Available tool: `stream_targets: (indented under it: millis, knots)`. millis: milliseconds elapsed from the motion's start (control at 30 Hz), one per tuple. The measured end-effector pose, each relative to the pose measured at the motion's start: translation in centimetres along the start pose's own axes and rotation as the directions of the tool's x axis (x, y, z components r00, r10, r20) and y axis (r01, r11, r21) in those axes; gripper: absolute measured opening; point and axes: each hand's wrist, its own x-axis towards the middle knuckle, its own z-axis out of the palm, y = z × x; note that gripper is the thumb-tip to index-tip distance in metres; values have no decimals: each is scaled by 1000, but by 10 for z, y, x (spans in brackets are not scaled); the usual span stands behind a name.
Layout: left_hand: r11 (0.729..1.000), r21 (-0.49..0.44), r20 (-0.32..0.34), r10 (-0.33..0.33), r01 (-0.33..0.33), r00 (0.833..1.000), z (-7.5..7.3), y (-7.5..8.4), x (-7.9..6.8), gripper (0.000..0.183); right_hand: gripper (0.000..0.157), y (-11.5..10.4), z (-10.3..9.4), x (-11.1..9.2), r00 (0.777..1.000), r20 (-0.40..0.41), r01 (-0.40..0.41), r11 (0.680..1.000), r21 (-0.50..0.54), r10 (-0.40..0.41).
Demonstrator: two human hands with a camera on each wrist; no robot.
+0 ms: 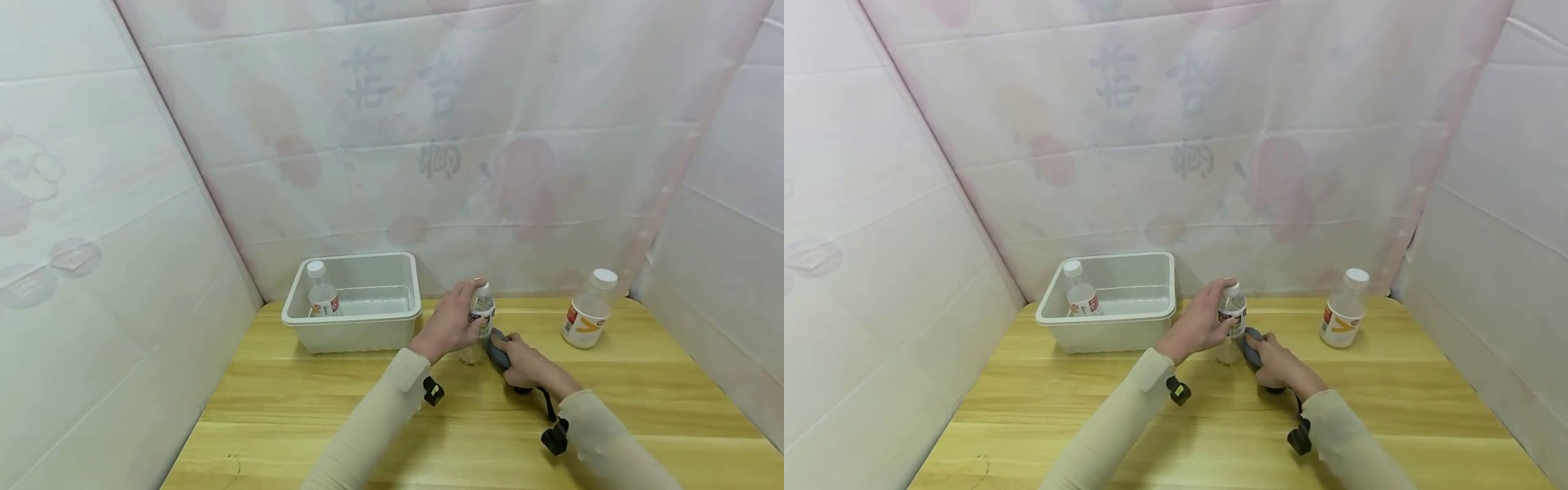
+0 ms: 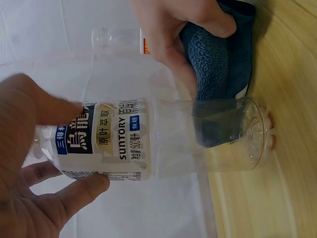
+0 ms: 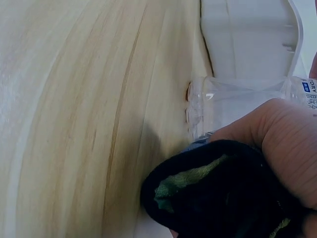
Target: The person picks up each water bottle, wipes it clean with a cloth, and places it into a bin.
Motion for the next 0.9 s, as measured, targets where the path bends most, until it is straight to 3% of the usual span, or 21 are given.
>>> stream_targets:
  millis: [233,367,533,667,900]
  knots:
    - [998,-64,-9,-3,2,1000,3,0,1,80,87,6,-6,-4,998,-50,26,1000,12,-26]
    - [998,-59,-23,-8,7,1000,10,1,3,78,88,11,-12,-8,998,-63,23,998,67,-19]
    - [1000,-25,-39,-7,6,999,11,2,3,74,88,10,-27,-16,993,-99,79,993,93,-70]
    - [999,43,-69,14,-11,998,9,1,4,70,85,4,-43,-22,976,-174,145,987,72,-131]
    - [991,137,-108,20,-5,994,3,-2,5,67,80,-12,-70,-28,928,-300,245,969,39,-223]
